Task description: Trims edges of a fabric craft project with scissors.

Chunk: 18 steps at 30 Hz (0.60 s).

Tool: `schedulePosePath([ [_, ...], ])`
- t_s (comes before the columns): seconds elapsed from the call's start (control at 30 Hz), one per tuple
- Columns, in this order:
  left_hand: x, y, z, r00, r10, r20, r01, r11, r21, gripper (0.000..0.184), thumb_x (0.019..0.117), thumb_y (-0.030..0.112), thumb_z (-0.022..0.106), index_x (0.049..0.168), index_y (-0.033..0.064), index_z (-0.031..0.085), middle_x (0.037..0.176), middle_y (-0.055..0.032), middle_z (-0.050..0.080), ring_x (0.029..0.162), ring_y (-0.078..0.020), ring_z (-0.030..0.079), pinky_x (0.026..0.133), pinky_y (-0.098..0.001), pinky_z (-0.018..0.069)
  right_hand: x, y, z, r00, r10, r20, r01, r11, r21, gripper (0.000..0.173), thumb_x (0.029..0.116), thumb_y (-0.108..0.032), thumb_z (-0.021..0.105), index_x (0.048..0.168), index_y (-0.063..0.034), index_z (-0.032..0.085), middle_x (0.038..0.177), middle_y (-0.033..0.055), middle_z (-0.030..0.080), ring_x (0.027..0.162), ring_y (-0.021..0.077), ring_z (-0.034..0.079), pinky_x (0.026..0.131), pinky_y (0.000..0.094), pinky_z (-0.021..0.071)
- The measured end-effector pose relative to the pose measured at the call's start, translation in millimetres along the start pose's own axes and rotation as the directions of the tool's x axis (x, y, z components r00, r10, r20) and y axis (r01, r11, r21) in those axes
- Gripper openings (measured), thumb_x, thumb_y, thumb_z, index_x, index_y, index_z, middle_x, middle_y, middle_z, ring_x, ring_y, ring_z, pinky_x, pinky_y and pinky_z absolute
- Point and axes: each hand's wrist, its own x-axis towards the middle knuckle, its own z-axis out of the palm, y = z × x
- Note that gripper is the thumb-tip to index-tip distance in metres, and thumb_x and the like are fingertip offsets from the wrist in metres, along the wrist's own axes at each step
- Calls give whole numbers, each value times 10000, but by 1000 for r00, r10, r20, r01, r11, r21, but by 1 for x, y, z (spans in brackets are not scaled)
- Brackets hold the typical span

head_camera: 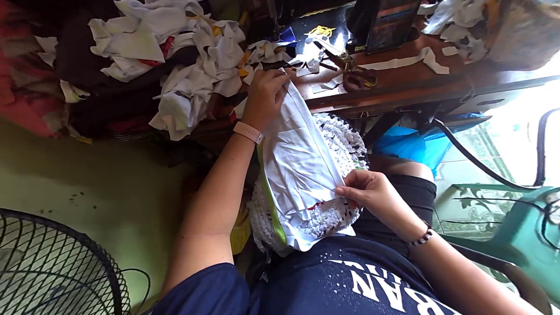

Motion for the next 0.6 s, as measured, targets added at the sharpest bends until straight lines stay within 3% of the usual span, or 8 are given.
schedulePosePath([
  [0.13, 0, -1, 0, 1000, -1, 7, 1, 1000, 7, 320, 1002, 62, 527, 1243, 51, 737, 1333, -184, 647, 1188, -368, 595, 1048, -463, 452, 1, -3, 1, 1000, 21, -2, -21, 999, 43, 145, 870, -146, 800, 887, -65, 681, 705, 2, 695, 519, 70, 623, 476, 214, 535],
  [0.27, 0, -3, 2, 1000, 26, 5, -26, 1000, 8, 295, 997, 51, 524, 1178, 43, 757, 1266, -155, 686, 1163, -353, 609, 1033, -457, 461, 3, -6, 4, 999, 39, 0, -39, 997, 63, 162, 924, -223, 752, 902, -81, 676, 669, -15, 668, 497, 71, 606, 469, 223, 533],
  [0.6, -1, -1, 1, 1000, 15, 7, -15, 1000, -2, 314, 989, 32, 521, 1201, 50, 752, 1278, -155, 687, 1175, -364, 607, 1035, -471, 461, 3, -2, 5, 999, 30, -22, -30, 999, 20, 127, 935, -164, 742, 900, -66, 671, 689, -8, 681, 499, 65, 614, 461, 214, 534],
])
